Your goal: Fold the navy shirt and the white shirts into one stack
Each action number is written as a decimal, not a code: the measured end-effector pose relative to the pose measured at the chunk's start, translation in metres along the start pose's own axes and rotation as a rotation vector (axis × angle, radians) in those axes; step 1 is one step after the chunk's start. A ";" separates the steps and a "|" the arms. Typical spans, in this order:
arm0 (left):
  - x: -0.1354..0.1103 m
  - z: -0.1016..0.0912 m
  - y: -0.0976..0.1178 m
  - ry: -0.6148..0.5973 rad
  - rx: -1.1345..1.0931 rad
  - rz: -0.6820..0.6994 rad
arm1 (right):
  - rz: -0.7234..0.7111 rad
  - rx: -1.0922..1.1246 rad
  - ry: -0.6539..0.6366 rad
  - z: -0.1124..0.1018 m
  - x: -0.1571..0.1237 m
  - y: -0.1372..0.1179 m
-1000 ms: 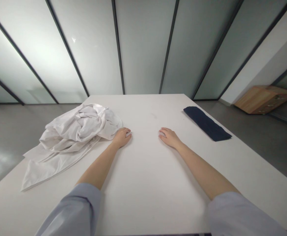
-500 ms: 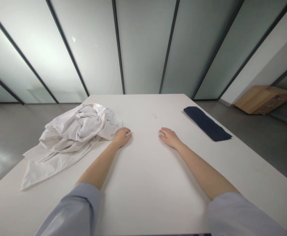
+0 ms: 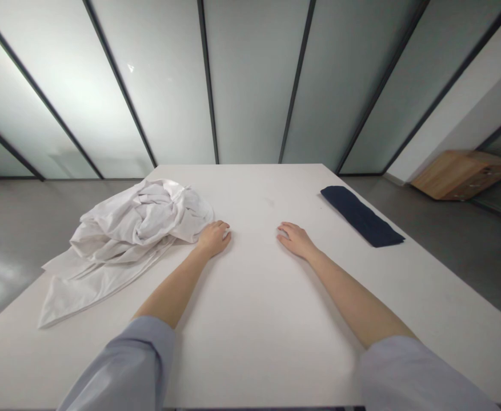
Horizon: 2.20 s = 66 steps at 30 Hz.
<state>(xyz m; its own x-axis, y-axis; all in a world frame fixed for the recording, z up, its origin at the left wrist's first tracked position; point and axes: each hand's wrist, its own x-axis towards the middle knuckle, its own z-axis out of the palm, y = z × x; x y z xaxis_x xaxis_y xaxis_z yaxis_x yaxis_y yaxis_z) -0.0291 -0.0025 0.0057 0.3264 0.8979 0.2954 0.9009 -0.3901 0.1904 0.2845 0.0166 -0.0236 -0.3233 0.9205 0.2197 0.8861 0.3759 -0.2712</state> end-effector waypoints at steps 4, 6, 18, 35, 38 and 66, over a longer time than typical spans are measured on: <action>0.003 -0.016 0.006 0.077 0.092 -0.028 | 0.027 -0.023 -0.008 -0.003 -0.001 -0.005; 0.005 -0.028 0.003 0.141 0.130 -0.084 | 0.043 -0.029 -0.011 -0.003 -0.001 -0.007; -0.004 -0.097 -0.066 0.256 0.176 -0.572 | 0.062 -0.019 0.005 0.000 0.000 -0.006; 0.084 -0.118 0.036 0.580 -0.429 -0.234 | 0.110 0.198 0.147 0.004 0.004 -0.002; 0.079 -0.080 0.085 -0.038 -0.436 0.221 | 0.249 0.424 0.465 0.002 0.005 0.012; 0.021 0.023 0.049 -0.011 -0.356 -0.017 | 0.267 0.031 0.131 -0.009 -0.001 0.011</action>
<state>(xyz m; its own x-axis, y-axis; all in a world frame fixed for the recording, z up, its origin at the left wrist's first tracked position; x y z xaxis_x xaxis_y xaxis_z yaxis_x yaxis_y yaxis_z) 0.0286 0.0022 -0.0001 0.3175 0.9061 0.2795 0.7507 -0.4203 0.5098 0.2970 0.0190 -0.0182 -0.0324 0.9663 0.2553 0.9226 0.1272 -0.3642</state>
